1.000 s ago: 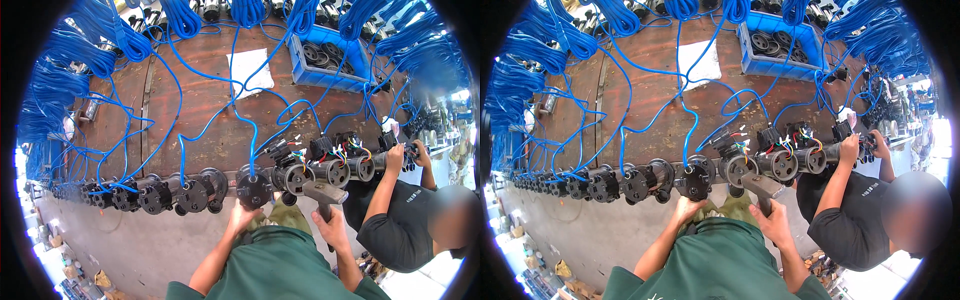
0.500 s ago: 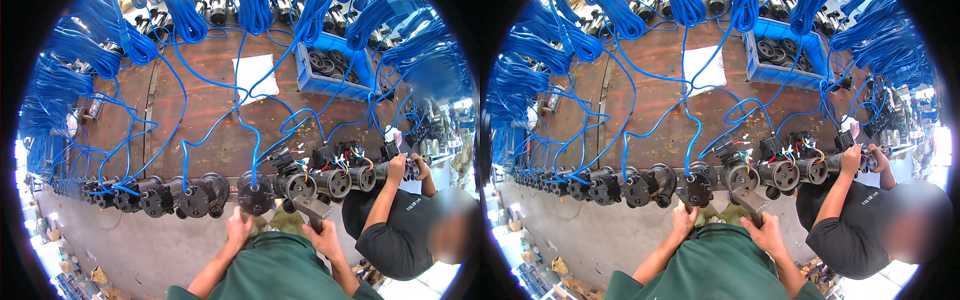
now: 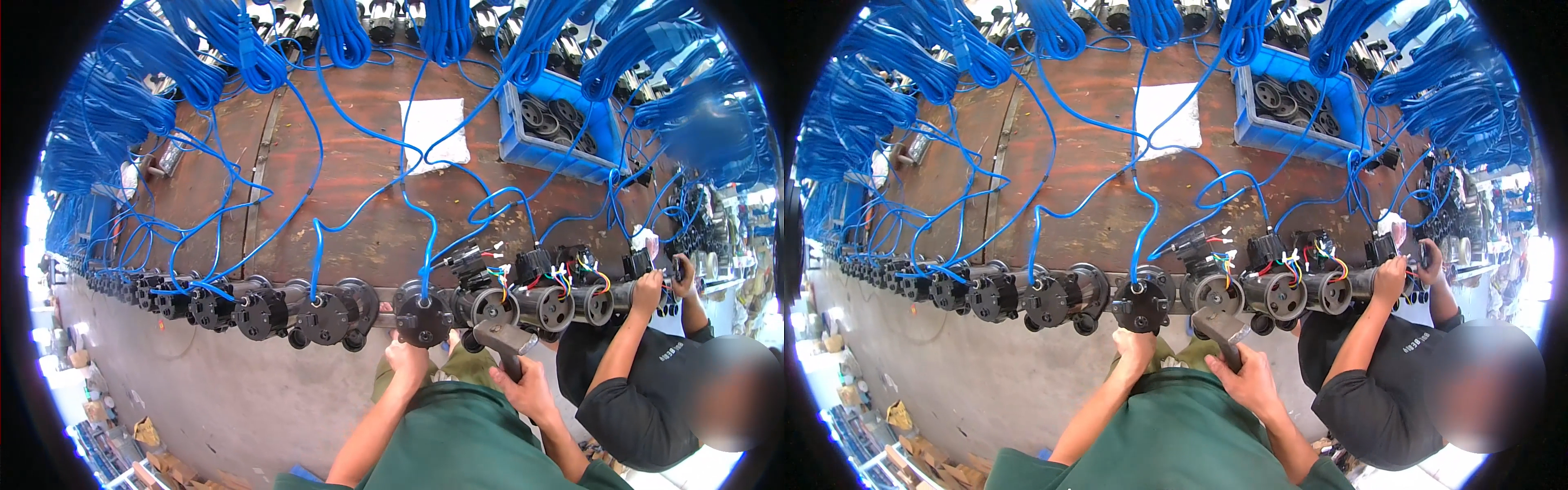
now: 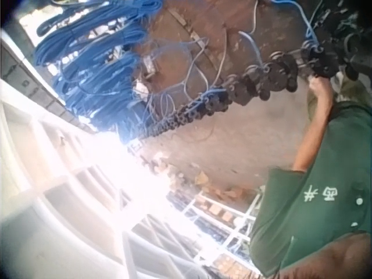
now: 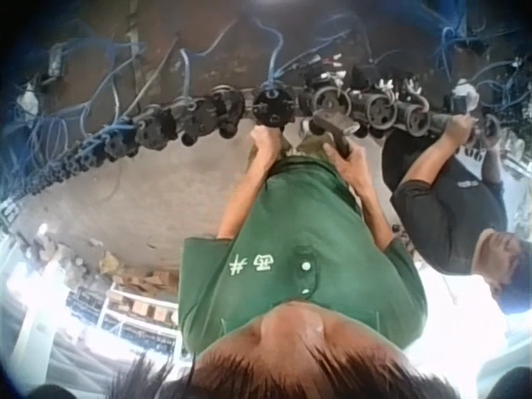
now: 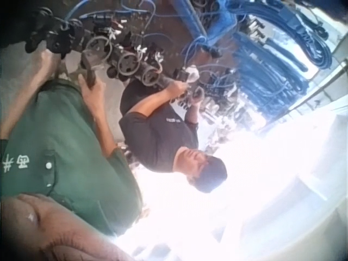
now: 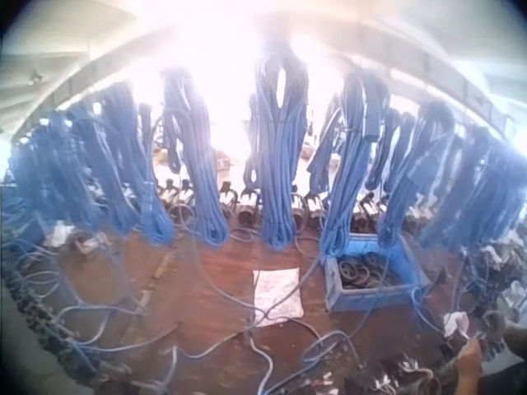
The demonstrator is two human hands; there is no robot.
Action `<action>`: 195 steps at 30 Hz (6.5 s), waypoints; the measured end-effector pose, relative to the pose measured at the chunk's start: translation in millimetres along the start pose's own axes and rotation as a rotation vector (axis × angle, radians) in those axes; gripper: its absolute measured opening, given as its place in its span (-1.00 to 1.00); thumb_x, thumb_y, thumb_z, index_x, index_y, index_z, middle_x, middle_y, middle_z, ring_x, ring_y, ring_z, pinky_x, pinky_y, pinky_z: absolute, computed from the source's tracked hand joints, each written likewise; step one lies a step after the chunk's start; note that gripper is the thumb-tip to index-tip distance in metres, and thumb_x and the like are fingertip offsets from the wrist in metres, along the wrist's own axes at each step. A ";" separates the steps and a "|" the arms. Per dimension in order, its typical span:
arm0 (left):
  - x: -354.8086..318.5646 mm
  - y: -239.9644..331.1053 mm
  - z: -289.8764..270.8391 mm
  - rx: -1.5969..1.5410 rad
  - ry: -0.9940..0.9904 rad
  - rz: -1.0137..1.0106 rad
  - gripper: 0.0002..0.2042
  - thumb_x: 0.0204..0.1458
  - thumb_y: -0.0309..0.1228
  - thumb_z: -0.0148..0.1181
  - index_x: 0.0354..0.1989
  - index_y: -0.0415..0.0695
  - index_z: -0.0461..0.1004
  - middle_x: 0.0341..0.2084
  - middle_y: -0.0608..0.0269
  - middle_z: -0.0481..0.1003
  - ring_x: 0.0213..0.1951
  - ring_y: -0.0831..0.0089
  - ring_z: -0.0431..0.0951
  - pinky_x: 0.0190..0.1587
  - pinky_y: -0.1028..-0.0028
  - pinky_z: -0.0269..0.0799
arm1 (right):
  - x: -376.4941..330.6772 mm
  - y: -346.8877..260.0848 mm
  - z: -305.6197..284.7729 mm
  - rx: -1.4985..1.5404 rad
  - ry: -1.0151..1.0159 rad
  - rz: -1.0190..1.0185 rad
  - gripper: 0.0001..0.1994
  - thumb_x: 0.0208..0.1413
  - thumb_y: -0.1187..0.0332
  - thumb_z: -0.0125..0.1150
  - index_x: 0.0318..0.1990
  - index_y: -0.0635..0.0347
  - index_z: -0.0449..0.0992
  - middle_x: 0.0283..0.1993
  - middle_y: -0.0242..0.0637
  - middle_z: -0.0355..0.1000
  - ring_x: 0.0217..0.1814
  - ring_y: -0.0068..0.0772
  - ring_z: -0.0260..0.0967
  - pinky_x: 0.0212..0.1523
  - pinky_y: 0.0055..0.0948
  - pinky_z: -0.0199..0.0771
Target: The person uses a power screwdriver and a hammer to secure components onto a line of submersible pumps, handling plastic parts and wires.
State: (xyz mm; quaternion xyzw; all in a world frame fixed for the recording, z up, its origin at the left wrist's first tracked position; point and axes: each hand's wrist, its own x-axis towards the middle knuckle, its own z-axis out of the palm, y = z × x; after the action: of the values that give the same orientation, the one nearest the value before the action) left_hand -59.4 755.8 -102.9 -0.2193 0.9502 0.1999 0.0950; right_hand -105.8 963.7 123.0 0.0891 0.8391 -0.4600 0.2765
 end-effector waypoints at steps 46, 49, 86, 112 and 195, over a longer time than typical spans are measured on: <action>-6.8 -22.0 36.6 -0.592 -0.022 -0.089 -0.37 -0.24 -0.15 0.60 0.05 -0.16 0.58 -0.17 -0.12 0.65 -0.17 -0.06 0.70 -0.12 0.08 0.64 | -17.8 12.0 8.0 -0.046 0.143 -0.086 -0.69 0.20 0.28 0.48 -0.37 0.36 0.53 -0.70 -0.28 0.26 -0.66 -0.55 0.06 -0.59 -0.34 0.15; -8.0 -18.0 20.4 -0.563 -0.018 -0.084 -0.56 -0.16 -0.24 0.52 -0.09 -0.18 0.67 -0.35 -0.01 0.70 -0.30 0.09 0.72 -0.17 0.14 0.62 | -20.4 21.6 4.0 -0.032 0.237 -0.140 -0.74 0.18 0.34 0.48 -0.37 0.35 0.55 -0.72 -0.29 0.26 -0.69 -0.55 0.05 -0.61 -0.35 0.13; 43.1 18.4 -112.1 -0.904 0.527 0.542 -0.02 -0.31 -0.23 0.71 0.35 -0.27 0.28 0.22 -0.12 0.47 0.19 -0.07 0.52 0.27 0.07 0.41 | -26.7 -68.4 64.3 0.147 -0.095 0.098 -0.72 0.39 0.23 0.20 -0.23 0.30 0.42 -0.54 -0.42 0.38 -0.54 -0.61 0.26 -0.51 -0.44 0.28; 51.3 21.6 -95.4 -1.024 0.538 0.514 -0.08 -0.30 -0.24 0.63 0.31 -0.25 0.31 0.18 -0.10 0.50 0.17 -0.13 0.53 0.27 0.03 0.43 | -5.8 -49.7 105.9 0.084 -0.010 0.151 -0.60 0.39 0.12 0.21 -0.29 0.35 0.46 -0.54 -0.21 0.41 -0.53 -0.27 0.38 -0.43 -0.17 0.35; 24.8 186.9 -87.2 -0.486 0.188 0.142 -0.05 -0.26 -0.04 0.58 0.31 -0.27 0.28 0.08 -0.06 0.43 0.23 -0.01 0.38 0.27 0.02 0.29 | 208.1 -29.5 -108.4 0.318 -0.495 0.141 -0.53 0.40 -0.05 0.16 0.08 0.23 0.55 -0.06 -0.27 0.59 -0.03 -0.42 0.54 0.05 -0.33 0.52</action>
State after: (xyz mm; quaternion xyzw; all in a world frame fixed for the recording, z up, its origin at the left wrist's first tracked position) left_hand -174.4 863.6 32.3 -0.1859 0.8921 0.4069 -0.0634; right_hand -332.2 1014.4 76.7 0.0748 0.6553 -0.5731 0.4864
